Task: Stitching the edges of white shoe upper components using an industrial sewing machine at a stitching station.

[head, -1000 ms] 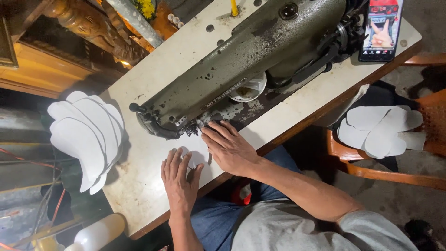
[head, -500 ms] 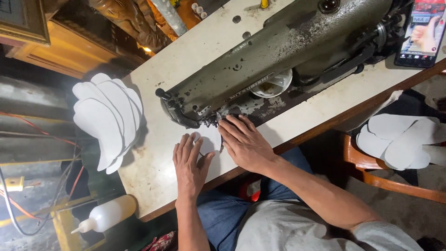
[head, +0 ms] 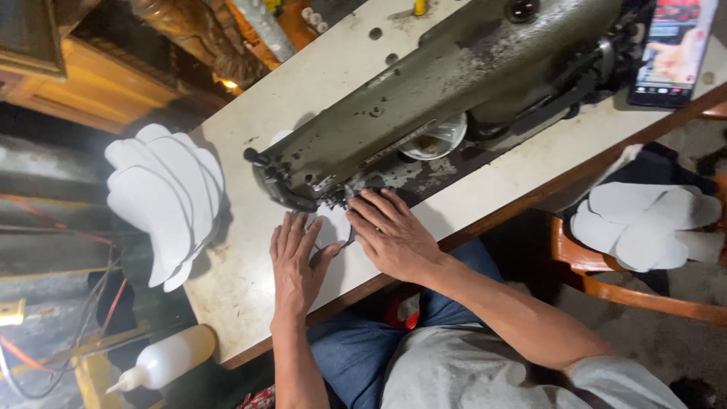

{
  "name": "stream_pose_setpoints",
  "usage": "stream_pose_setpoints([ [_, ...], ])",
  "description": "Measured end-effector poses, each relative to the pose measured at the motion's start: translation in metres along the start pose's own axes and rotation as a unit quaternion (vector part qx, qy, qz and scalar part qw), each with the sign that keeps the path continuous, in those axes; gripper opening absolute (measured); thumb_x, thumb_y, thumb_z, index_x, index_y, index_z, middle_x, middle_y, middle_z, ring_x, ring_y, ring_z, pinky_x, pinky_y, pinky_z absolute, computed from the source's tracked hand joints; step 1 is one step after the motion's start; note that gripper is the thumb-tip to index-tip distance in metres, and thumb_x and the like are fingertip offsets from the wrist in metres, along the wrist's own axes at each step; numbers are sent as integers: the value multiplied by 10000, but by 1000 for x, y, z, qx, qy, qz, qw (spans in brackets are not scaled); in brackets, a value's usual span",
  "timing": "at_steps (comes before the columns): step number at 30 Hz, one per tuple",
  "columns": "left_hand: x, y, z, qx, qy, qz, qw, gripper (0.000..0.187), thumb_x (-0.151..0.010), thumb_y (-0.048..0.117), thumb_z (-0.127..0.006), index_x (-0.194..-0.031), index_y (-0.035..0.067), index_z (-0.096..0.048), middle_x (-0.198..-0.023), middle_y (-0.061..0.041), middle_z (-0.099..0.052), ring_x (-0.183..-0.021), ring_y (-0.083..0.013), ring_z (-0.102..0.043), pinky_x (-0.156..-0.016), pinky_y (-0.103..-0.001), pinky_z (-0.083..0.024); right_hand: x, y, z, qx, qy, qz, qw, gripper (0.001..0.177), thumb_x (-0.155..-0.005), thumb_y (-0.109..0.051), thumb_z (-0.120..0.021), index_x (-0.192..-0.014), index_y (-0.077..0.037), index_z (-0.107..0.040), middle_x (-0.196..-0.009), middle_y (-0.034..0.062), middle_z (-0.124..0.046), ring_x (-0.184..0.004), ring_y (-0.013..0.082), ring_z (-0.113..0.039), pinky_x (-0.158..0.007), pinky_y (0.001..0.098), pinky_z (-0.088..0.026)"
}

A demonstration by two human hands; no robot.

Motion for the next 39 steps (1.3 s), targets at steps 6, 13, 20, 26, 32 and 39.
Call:
stream_pose_setpoints([
  [6, -3, -1, -2, -7, -11, 18, 1000, 538, -896, 481, -727, -1344, 185, -700, -1442, -109, -623, -1498, -317, -410, -1239, -526, -286, 1, 2, 1, -3, -1, -7, 1000, 385, -1065, -251, -501, -1392, -80, -610, -1424, 157, -604, -1439, 341, -461, -1208, 544, -316],
  [13, -9, -3, -1, -2, -29, 22, 999, 545, -910, 495, -704, -1360, 187, -686, -1428, -106, -621, -1506, -323, -396, -1226, -560, -297, 1, 3, -1, 4, -5, -6, 1000, 376, -1063, -251, -503, -1376, -77, -620, -1419, 170, -600, -1439, 348, -457, -1207, 539, -316],
  [20, -14, -5, -2, -17, -31, 29, 999, 551, -922, 529, -682, -1373, 212, -671, -1359, -83, -638, -1485, -295, -427, -1231, -545, -313, 1, 4, -1, 0, -9, -8, 1000, 377, -1060, -246, -505, -1387, -93, -614, -1420, 171, -599, -1441, 352, -454, -1205, 549, -315],
  [26, -16, -8, -3, -9, -31, 42, 999, 517, -934, 507, -680, -1352, 202, -675, -1370, -76, -626, -1483, -277, -425, -1239, -542, -306, 1, 4, -2, -6, -20, -15, 1000, 387, -1061, -253, -495, -1396, -101, -616, -1438, 167, -591, -1455, 353, -439, -1210, 551, -304],
  [32, -15, -13, -7, -4, -33, 56, 998, 497, -940, 510, -673, -1335, 209, -682, -1401, -54, -616, -1498, -245, -406, -1253, -520, -286, 1, 4, -2, -3, -15, -15, 1000, 383, -1060, -259, -502, -1390, -105, -624, -1435, 164, -593, -1451, 348, -444, -1212, 548, -305],
  [39, -19, -10, -5, 12, -36, 50, 998, 499, -943, 500, -666, -1330, 185, -664, -1480, -40, -577, -1525, -235, -363, -1256, -532, -269, 1, 4, -1, -7, -18, -14, 1000, 385, -1053, -255, -512, -1393, -115, -626, -1434, 168, -590, -1454, 355, -438, -1210, 547, -301],
])
Point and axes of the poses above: each hand's wrist, its own x-axis away from the middle knuckle, its own z-axis out of the back of the hand, y = z × x, the point moved 7 cm from there along -x, towards the middle knuckle
